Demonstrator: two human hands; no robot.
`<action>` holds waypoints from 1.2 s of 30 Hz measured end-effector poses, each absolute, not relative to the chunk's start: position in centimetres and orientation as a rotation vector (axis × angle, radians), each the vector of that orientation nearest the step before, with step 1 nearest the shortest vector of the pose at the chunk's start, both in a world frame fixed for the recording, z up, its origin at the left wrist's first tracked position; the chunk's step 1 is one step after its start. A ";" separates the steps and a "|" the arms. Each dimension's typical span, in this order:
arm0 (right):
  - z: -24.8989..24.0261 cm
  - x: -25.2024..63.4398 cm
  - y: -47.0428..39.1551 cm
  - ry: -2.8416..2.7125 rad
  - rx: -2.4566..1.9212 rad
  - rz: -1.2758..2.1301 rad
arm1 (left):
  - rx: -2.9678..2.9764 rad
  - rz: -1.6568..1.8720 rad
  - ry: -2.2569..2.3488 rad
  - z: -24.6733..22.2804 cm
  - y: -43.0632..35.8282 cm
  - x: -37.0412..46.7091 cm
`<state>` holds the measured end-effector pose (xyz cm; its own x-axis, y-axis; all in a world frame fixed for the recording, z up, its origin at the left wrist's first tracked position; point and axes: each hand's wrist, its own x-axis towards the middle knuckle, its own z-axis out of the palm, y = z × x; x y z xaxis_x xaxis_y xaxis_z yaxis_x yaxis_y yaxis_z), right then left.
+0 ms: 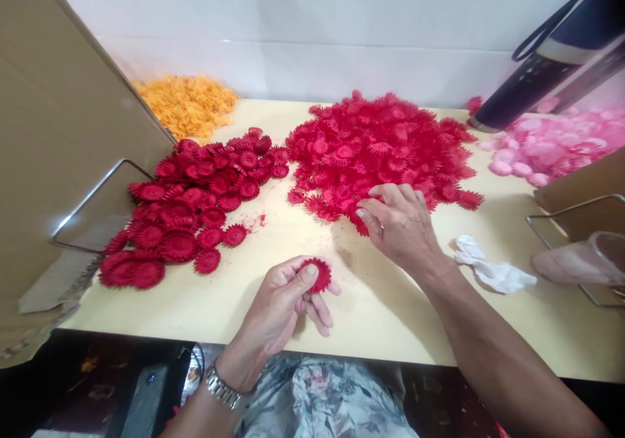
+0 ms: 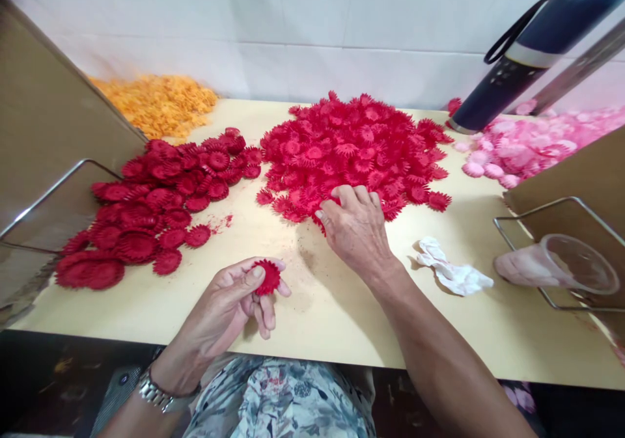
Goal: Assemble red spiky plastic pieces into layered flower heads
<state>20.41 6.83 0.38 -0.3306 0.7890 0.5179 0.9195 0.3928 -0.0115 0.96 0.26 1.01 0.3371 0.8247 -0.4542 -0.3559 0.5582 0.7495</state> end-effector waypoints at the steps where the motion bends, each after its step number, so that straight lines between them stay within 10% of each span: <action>1: 0.4 20.6 6.9 -2.205 -1.482 -0.424 | 0.589 0.837 0.930 1.0 0.3 0.9; 17: 1.9 16.6 4.0 -2.126 -0.780 0.930 | 0.706 0.823 1.105 -0.1 0.3 1.8; 29: 0.3 21.0 7.1 -2.297 -1.397 -0.272 | 0.633 0.816 0.945 0.6 0.0 1.0; 36: 1.1 19.8 6.3 -2.162 -1.150 0.091 | 0.580 0.880 0.997 0.4 0.0 1.1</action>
<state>19.83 6.26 1.12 -0.3806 0.7566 0.5317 0.7093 0.6078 -0.3572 1.15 0.03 0.45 0.2606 0.8440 -0.4688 -0.3599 0.5355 0.7640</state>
